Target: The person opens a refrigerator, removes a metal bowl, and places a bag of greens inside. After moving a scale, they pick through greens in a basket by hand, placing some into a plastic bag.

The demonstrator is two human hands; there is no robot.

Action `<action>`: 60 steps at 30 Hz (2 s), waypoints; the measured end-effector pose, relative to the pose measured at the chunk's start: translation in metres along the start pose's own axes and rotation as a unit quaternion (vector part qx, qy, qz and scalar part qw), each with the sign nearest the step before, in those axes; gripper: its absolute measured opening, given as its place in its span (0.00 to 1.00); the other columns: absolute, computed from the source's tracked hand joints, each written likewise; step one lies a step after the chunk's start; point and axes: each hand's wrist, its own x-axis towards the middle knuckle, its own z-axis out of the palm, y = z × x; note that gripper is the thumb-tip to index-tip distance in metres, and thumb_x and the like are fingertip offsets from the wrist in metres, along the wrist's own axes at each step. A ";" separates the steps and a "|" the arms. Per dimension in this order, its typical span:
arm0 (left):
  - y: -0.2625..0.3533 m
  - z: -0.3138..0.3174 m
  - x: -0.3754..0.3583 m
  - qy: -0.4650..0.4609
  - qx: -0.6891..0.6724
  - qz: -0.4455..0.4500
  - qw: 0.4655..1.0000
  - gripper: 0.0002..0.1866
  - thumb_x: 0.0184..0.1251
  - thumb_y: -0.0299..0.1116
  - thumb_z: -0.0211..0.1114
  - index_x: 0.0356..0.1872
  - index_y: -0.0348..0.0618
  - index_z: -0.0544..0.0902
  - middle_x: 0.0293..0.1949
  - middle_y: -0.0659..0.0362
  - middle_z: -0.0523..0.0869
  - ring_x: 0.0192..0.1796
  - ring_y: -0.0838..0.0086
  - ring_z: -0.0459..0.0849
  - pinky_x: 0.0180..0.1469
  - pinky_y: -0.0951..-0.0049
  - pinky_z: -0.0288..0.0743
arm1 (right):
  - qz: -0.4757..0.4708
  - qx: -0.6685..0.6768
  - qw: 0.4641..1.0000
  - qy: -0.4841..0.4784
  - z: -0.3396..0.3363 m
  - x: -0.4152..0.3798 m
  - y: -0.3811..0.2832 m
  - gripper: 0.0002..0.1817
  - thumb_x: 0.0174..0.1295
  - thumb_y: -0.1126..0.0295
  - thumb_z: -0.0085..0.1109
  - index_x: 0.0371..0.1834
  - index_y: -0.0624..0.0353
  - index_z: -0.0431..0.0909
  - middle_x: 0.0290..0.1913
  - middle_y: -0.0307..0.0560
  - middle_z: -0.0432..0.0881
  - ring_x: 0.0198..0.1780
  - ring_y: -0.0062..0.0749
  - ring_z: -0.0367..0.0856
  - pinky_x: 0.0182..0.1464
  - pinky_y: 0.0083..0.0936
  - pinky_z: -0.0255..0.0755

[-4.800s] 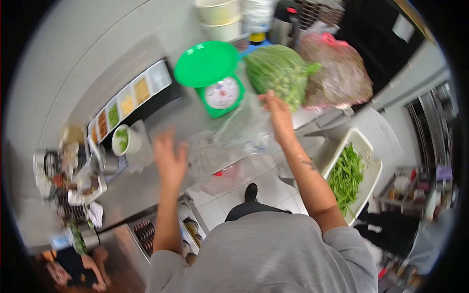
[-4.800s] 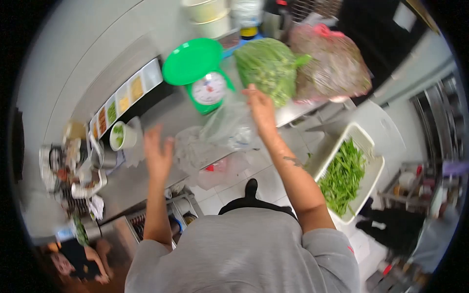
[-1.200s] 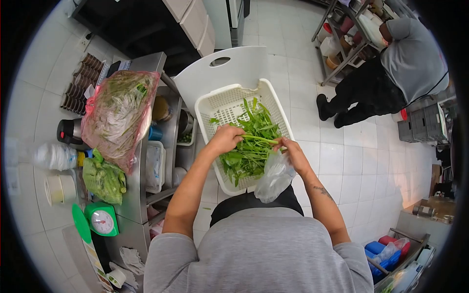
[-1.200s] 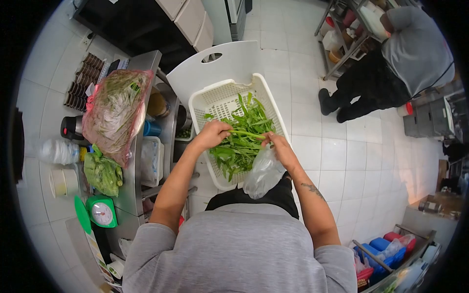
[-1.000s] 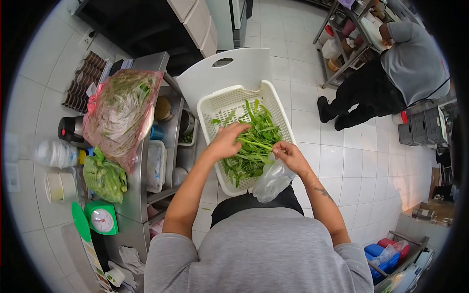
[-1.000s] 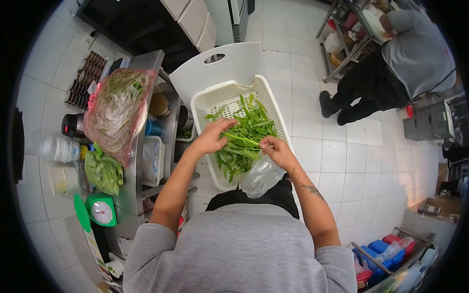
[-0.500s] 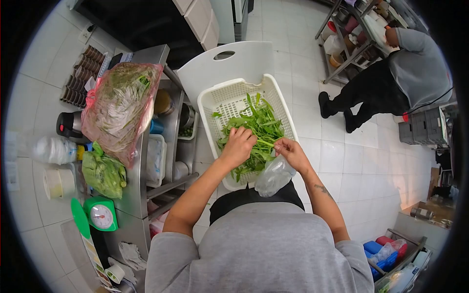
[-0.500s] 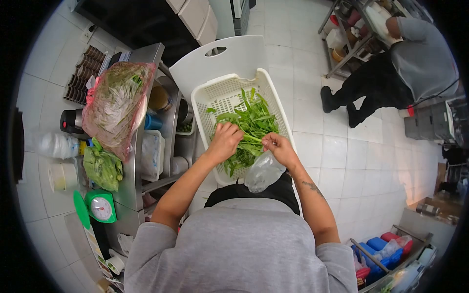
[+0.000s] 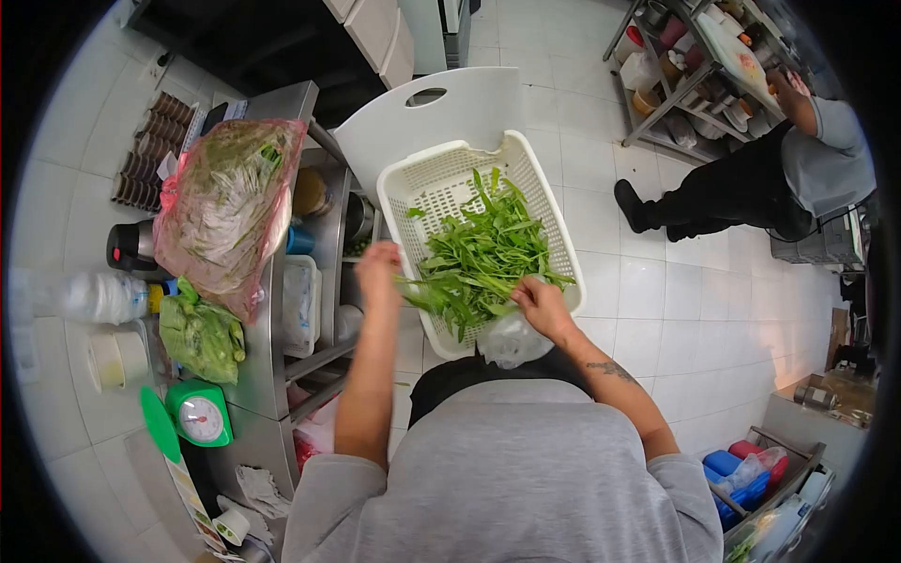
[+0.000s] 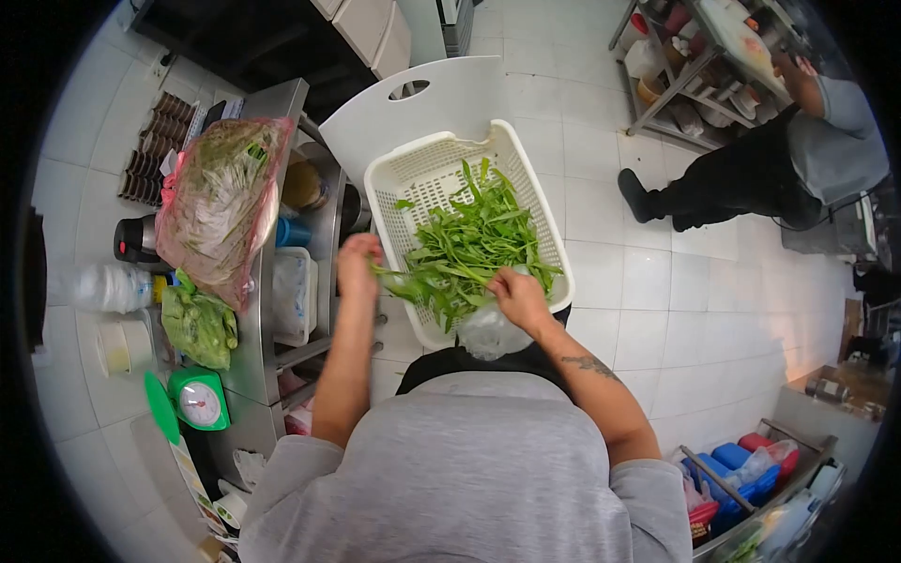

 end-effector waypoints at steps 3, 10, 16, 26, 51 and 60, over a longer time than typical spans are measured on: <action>0.052 0.007 -0.006 -0.094 0.135 0.086 0.983 0.10 0.70 0.33 0.55 0.31 0.39 0.80 0.27 0.62 0.80 0.31 0.80 0.75 0.35 0.77 0.69 | -0.007 -0.036 0.998 -0.051 0.002 -0.004 0.010 0.09 0.59 0.64 0.60 0.34 0.59 0.78 0.29 0.54 0.82 0.33 0.51 0.81 0.36 0.39 0.74; -0.039 0.042 -0.082 -0.339 0.546 0.209 0.737 0.18 0.66 0.46 0.59 0.47 0.44 0.73 0.31 0.49 0.83 0.37 0.54 0.82 0.41 0.63 0.73 | 0.004 0.197 0.964 -0.177 0.025 0.007 -0.005 0.15 0.57 0.62 0.64 0.38 0.64 0.79 0.31 0.48 0.83 0.36 0.34 0.82 0.42 0.32 0.74; -0.041 0.002 -0.085 -0.279 0.523 0.111 0.798 0.25 0.59 0.51 0.64 0.48 0.42 0.70 0.30 0.44 0.83 0.35 0.46 0.82 0.40 0.50 0.74 | 0.174 -0.291 0.920 -0.197 -0.013 0.001 0.077 0.17 0.55 0.56 0.62 0.39 0.58 0.82 0.39 0.54 0.84 0.42 0.48 0.83 0.46 0.38 0.76; -0.049 0.037 -0.057 -0.271 0.480 0.218 0.806 0.12 0.58 0.30 0.64 0.41 0.35 0.76 0.35 0.43 0.80 0.40 0.46 0.78 0.41 0.56 0.72 | 0.051 -0.304 0.949 -0.059 0.051 0.048 0.083 0.23 0.52 0.61 0.64 0.50 0.53 0.69 0.54 0.54 0.72 0.39 0.50 0.83 0.38 0.42 0.77; 0.032 0.055 -0.065 -0.231 0.429 0.310 0.816 0.15 0.52 0.20 0.60 0.44 0.37 0.76 0.40 0.49 0.75 0.42 0.49 0.78 0.42 0.58 0.73 | 0.089 0.198 0.962 -0.168 -0.034 0.032 0.061 0.11 0.70 0.67 0.48 0.33 0.63 0.74 0.24 0.35 0.72 0.29 0.19 0.67 0.35 0.17 0.64; -0.017 0.091 -0.080 -0.336 0.528 0.324 0.709 0.16 0.49 0.20 0.60 0.43 0.38 0.78 0.39 0.53 0.73 0.42 0.58 0.79 0.40 0.61 0.75 | 0.082 0.181 0.959 -0.201 -0.020 0.036 0.053 0.11 0.68 0.66 0.51 0.35 0.64 0.76 0.24 0.37 0.76 0.29 0.20 0.71 0.35 0.21 0.66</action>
